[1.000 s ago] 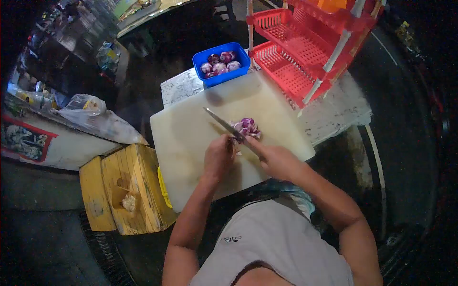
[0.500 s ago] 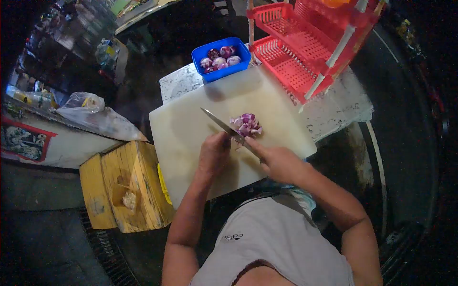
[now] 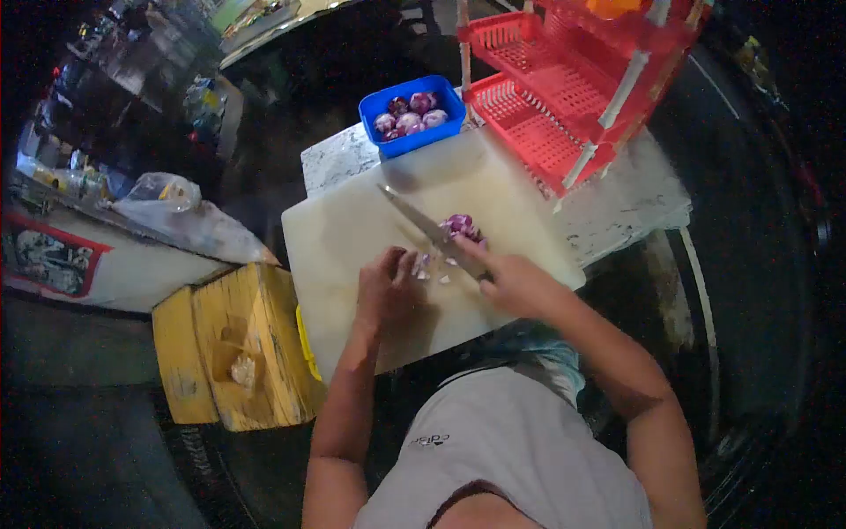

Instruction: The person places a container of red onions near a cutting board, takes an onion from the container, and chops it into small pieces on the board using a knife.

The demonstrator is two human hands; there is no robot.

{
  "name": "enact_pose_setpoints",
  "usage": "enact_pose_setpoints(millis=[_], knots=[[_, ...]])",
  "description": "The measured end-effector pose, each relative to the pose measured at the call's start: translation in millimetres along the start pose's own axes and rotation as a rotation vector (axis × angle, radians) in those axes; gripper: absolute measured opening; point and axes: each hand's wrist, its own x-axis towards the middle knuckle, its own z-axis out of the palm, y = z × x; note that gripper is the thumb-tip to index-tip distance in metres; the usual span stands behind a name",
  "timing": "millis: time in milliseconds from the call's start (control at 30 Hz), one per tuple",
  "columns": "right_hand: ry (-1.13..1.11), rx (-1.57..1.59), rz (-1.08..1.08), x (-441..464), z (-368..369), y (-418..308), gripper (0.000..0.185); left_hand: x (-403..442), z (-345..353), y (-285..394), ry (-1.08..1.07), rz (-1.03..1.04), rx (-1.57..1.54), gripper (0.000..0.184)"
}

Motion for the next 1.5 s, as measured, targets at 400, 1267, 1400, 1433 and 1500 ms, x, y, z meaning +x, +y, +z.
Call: enact_pose_setpoints(millis=[400,1267,1400,1433,1500], knots=[[-0.095,-0.107,-0.017,-27,15,-36,0.086,-19,4,-22,0.062,0.280,0.200,0.018],[0.122,0.260,-0.068,-2,-16,4,0.066,31,8,5,0.135,0.391,0.223,0.015],[0.011,0.577,0.169,-16,-18,8,0.061,115,-28,8,0.230,0.333,0.152,0.016],[0.006,0.577,0.170,-17,-11,13,0.061,152,-24,-12,0.226,0.446,0.017,0.017],[0.079,0.342,0.032,-15,5,24,0.060,193,-31,45,0.148,0.333,0.258,0.020]])
